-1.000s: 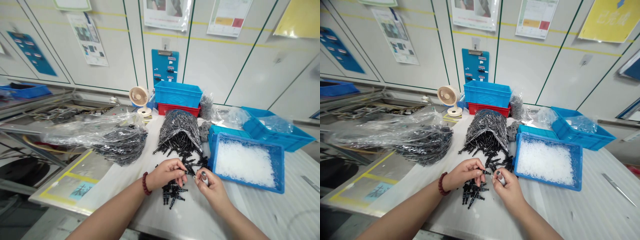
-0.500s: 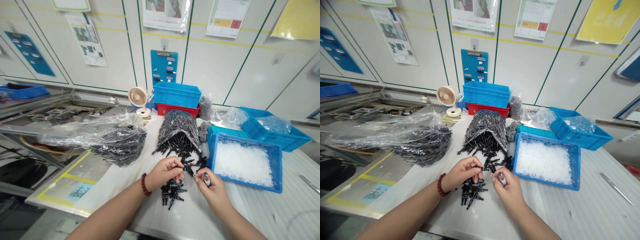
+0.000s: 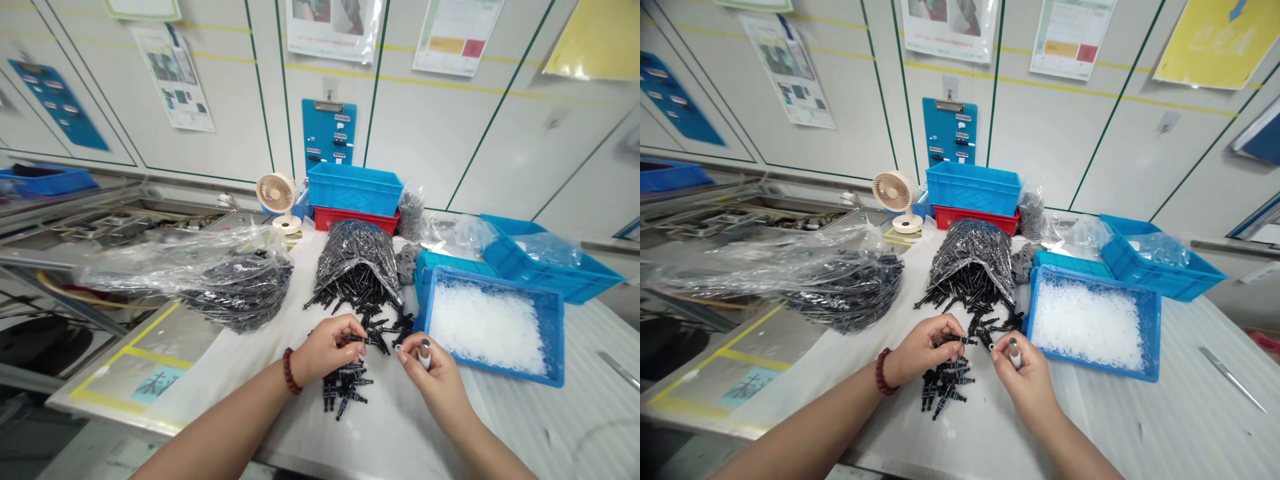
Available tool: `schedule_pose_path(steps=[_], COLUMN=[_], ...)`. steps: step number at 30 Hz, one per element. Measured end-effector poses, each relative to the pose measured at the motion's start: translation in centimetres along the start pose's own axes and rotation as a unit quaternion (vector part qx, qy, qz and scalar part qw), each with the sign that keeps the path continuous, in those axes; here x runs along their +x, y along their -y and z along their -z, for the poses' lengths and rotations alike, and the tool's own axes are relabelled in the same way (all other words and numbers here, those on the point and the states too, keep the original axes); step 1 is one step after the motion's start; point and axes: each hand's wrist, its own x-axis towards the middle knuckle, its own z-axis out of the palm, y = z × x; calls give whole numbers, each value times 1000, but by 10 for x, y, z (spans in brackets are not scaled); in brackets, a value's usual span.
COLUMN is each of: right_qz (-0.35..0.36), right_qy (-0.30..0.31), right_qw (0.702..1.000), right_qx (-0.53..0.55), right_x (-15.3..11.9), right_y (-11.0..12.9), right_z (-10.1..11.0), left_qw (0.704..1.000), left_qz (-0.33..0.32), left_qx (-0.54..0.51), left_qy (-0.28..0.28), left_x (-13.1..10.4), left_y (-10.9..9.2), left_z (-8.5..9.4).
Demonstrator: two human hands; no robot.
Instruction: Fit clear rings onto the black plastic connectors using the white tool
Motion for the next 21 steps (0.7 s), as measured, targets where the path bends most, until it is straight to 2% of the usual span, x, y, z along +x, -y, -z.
schedule_pose_path(steps=[2, 4, 7, 9, 11, 14, 17, 21], right_qz=[28, 83, 184, 195, 149, 42, -23, -97], right_qy=[-38, -107, -232, -297, -333, -331, -268, -248], right_qw=[999, 988, 937, 893, 857, 816, 823, 838], right_qx=[-20, -71, -188, -277, -364, -472, -501, -477], right_x=[-2, -6, -8, -5, 2, 16, 27, 27], right_y=[1, 4, 8, 9, 5, -7, -16, -15], right_z=[6, 13, 24, 32, 43, 63, 77, 76], left_qw=[1000, 999, 997, 996, 995, 993, 993, 996], left_qz=[-5, -12, -28, -37, -43, -52, -60, -52], left_qx=[18, 37, 67, 83, 90, 99, 98, 75], left_qy=[-9, -15, -19, -19, -21, -27, -23, -20], left_x=[0, 0, 0, -1, -1, -1, -1, -1], left_y=[1, 0, -1, -2, -2, -2, -2, 1], left_z=[0, 0, 0, 0, 0, 0, 0, -1])
